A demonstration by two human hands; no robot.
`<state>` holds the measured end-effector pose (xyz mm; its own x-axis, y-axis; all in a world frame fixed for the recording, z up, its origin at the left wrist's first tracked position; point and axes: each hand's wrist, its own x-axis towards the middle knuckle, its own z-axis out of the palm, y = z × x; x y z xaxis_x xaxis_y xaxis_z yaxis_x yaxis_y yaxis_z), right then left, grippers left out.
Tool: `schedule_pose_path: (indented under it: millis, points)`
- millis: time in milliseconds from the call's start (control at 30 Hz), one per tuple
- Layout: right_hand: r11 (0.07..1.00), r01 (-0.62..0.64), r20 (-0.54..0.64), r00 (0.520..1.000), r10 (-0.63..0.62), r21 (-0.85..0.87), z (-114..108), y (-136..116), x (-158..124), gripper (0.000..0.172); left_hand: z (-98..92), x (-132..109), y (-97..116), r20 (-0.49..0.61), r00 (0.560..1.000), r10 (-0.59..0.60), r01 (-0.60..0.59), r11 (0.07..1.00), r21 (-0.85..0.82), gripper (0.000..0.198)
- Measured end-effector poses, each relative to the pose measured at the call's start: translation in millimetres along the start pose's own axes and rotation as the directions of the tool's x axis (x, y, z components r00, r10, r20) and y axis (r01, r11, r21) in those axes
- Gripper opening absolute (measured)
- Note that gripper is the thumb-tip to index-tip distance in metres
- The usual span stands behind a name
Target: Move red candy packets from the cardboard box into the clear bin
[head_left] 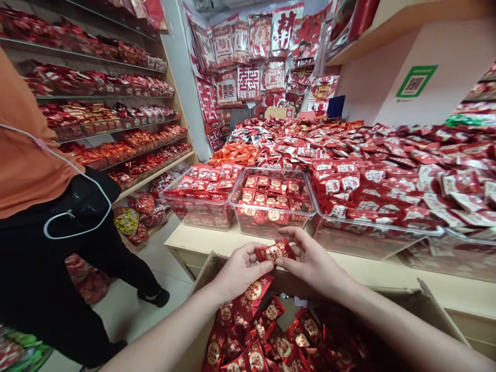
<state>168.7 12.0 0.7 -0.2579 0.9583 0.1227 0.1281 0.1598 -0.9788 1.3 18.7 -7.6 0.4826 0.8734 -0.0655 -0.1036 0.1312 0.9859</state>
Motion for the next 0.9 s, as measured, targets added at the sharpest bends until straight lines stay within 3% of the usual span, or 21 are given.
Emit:
schedule_pose_path:
  millis: [100,200,267,333,433,533,667,900]
  points:
    - [0.997,0.009,-0.069,0.998,-0.004,0.072,0.6,-0.4,1.1,0.032,1.9,-0.5,-0.4,-0.054,0.998,0.027,-0.027,1.000,0.000,0.029]
    - [0.980,0.090,-0.144,0.983,-0.117,-0.179,-1.2,0.3,1.4,0.015,2.6,-1.1,-2.2,-0.091,0.996,0.016,-0.015,1.000,0.008,0.030]
    - [0.879,0.170,-0.126,0.960,-0.250,-0.445,-1.4,-0.1,-0.2,0.006,2.6,-1.4,-3.6,-0.121,0.993,0.006,-0.008,1.000,-0.009,0.032]
    - [0.729,0.266,-0.043,0.926,-0.375,-0.631,0.3,-1.3,-3.2,0.010,2.5,-1.6,-4.2,-0.119,0.993,0.012,-0.016,0.999,-0.035,0.036]
    - [0.596,0.383,0.104,0.888,-0.447,-0.706,4.7,-4.8,-8.4,0.023,2.2,-2.5,-3.3,-0.055,0.998,0.042,-0.045,0.997,-0.055,0.041]
    - [0.598,0.399,0.180,0.902,-0.392,-0.695,7.4,-9.5,-11.8,0.029,1.7,-3.9,-1.6,-0.001,0.999,0.052,-0.051,0.995,-0.080,0.043]
    - [0.601,0.375,0.197,0.919,-0.341,-0.706,7.9,-11.5,-12.3,0.031,1.0,-5.7,-0.9,0.040,0.999,0.008,-0.004,0.994,-0.105,0.048]
    - [0.598,0.237,0.003,0.931,-0.365,-0.766,5.8,-18.0,-12.9,0.020,-0.9,-9.3,1.1,0.006,1.000,0.014,-0.014,1.000,0.006,0.038]
